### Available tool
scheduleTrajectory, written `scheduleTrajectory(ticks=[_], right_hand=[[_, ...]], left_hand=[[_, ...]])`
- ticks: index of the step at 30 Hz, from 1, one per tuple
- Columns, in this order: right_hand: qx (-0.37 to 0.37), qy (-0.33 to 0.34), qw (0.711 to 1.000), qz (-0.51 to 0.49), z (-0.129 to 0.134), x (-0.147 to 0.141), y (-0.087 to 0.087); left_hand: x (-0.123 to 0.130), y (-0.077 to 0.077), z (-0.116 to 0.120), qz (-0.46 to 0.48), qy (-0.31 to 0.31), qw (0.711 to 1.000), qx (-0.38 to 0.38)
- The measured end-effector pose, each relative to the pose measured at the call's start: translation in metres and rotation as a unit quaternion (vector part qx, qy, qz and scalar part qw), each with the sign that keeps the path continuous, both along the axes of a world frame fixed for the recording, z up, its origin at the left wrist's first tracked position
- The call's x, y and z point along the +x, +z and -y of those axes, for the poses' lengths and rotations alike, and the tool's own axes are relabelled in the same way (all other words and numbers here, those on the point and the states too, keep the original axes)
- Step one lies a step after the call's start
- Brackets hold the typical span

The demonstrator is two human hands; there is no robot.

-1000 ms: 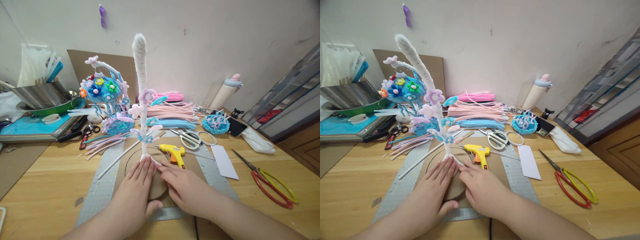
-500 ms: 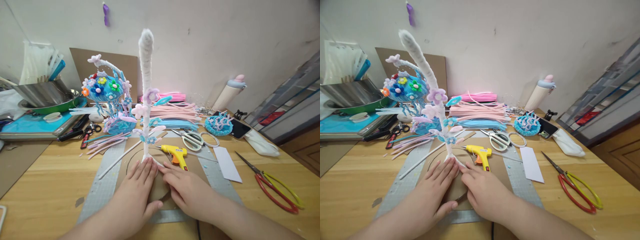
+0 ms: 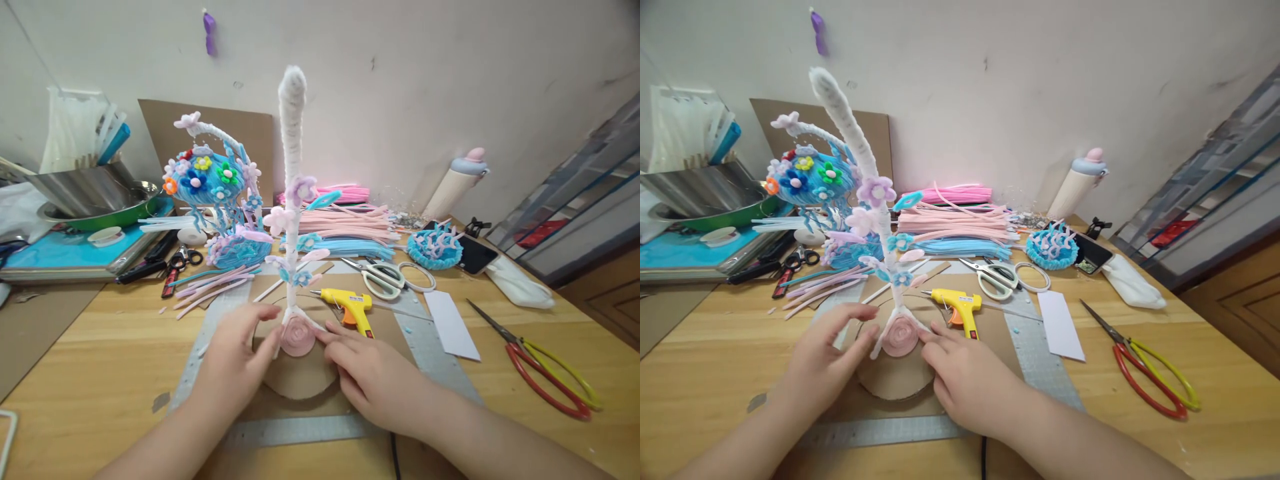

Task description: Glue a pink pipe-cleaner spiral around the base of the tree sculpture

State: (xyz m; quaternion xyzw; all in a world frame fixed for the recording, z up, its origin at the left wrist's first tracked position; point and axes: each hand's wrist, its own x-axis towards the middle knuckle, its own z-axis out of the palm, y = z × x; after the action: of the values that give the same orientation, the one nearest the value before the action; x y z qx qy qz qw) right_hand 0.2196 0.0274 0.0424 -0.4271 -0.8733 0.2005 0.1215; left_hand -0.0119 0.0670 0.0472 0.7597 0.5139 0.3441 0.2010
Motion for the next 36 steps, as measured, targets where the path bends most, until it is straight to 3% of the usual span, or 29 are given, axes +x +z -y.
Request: scheduleTrajectory(ticks=[2,4,9,12,18,24,29,33,35,36], right_hand=[[-0.001,0.0,1.0,0.0,0.0,0.0,0.0],[-0.002,-0.002,1.0,0.0,-0.001,0.0,0.001],[-0.003,-0.003,1.0,0.001,-0.001,0.0,0.002],[-0.005,-0.003,1.0,-0.001,-0.001,0.0,0.003],[-0.007,-0.001,1.0,-0.011,-0.001,0.001,0.001],[-0.005,0.001,1.0,0.003,-0.001,0.001,0.001],[-0.005,0.001,1.0,-0.002,0.0,0.002,0.001],[0.008,-0.006,0.999,-0.037,-0.001,0.0,-0.001],[0.015,-0.015,0.998,-0.055,-0.001,-0.002,0.0],[0.016,-0.02,0.998,-0.061,-0.001,-0.002,0.0]], left_hand=[[-0.008,0.002,-0.008,0.113,0.055,0.99,-0.057],[-0.013,0.004,-0.014,0.232,0.07,0.962,-0.125],[-0.012,0.007,-0.016,0.405,0.01,0.882,-0.243],[-0.007,0.007,-0.012,0.455,-0.027,0.842,-0.29],[-0.007,0.011,-0.007,0.502,-0.024,0.793,-0.345],[-0.003,0.012,-0.002,0.543,-0.075,0.706,-0.447],[0.001,0.008,0.0,0.534,-0.077,0.693,-0.478],[0.003,0.005,0.002,0.528,-0.124,0.675,-0.5],[0.005,0.004,0.004,0.502,-0.159,0.69,-0.496],[0.006,0.004,0.005,0.473,-0.173,0.72,-0.476]])
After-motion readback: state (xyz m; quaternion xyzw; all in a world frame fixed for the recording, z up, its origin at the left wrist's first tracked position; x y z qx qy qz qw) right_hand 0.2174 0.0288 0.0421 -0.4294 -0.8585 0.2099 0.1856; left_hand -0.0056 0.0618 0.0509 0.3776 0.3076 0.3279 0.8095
